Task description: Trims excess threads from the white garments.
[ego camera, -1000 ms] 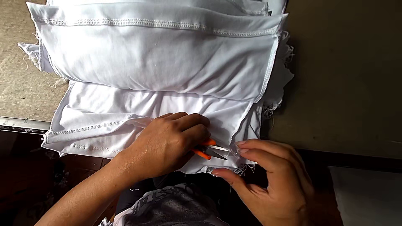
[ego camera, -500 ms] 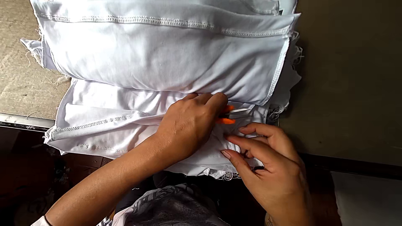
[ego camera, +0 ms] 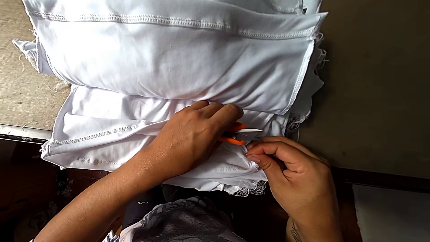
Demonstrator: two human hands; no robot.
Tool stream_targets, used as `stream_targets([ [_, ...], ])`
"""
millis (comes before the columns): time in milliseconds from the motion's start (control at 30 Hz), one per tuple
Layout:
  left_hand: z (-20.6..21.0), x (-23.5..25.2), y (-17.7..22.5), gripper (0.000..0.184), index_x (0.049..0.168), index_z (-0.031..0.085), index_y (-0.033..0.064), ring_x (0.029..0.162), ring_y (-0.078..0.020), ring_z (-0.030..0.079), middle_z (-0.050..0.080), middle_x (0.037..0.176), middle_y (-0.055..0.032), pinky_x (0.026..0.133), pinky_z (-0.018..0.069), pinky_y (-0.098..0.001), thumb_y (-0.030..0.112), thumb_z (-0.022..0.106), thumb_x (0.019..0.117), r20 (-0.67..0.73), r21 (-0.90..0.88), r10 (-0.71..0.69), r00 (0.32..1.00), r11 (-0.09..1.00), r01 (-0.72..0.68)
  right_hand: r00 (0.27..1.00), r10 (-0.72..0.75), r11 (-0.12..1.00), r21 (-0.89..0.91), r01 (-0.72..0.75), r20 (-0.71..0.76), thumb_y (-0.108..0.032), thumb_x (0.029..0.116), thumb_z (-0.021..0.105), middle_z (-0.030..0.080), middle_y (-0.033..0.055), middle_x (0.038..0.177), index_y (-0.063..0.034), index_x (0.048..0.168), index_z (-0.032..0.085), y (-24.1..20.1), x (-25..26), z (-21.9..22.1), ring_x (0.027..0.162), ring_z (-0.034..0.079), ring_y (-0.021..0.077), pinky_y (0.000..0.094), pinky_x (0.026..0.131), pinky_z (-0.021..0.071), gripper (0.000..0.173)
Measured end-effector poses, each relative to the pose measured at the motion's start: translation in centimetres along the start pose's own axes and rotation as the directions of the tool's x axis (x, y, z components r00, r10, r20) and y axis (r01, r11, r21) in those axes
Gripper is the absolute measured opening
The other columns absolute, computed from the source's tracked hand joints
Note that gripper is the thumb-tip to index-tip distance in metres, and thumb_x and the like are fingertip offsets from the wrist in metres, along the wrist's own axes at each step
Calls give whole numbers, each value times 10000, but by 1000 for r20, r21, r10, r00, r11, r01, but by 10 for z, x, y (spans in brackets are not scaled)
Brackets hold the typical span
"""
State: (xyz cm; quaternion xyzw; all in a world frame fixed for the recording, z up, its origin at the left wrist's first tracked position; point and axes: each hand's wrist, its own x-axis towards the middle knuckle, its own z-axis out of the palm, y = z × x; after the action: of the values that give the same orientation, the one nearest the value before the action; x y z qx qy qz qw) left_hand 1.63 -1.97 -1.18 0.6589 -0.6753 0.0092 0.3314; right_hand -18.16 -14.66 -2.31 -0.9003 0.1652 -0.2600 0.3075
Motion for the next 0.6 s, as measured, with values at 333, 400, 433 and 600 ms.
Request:
stream_targets([
  [333,-26,1,6,306,1060,769,135,823,-197,621,662,887,-12,641,459,-334,364,575,1002,221,118,135,966,979,-164,991,-136,986,-100,136,5,-195,1081,474,660,28,945,-67,951,585,-6,1,-2,942,638,20,153,827,509,214],
  [400,-30,4,9,280,1045,764,141,809,-204,620,658,875,-13,624,443,-344,322,552,1021,244,149,146,959,971,-186,991,-136,986,-97,136,3,-218,1085,478,652,7,920,-79,961,590,-6,2,-4,910,629,0,139,801,501,217],
  [433,-30,6,10,280,1042,762,142,804,-207,616,656,870,-16,619,431,-347,314,542,1035,252,160,149,956,968,-193,990,-139,986,-97,139,2,-222,1082,481,645,-4,905,-83,962,597,-6,3,-5,890,621,-7,135,785,497,217],
  [600,-30,14,15,286,991,760,133,755,-216,593,634,822,-24,590,378,-355,279,519,1041,273,203,191,943,947,-250,984,-177,976,-122,177,17,-196,1075,492,659,18,900,-57,969,621,-8,6,-5,902,630,13,142,816,500,217],
])
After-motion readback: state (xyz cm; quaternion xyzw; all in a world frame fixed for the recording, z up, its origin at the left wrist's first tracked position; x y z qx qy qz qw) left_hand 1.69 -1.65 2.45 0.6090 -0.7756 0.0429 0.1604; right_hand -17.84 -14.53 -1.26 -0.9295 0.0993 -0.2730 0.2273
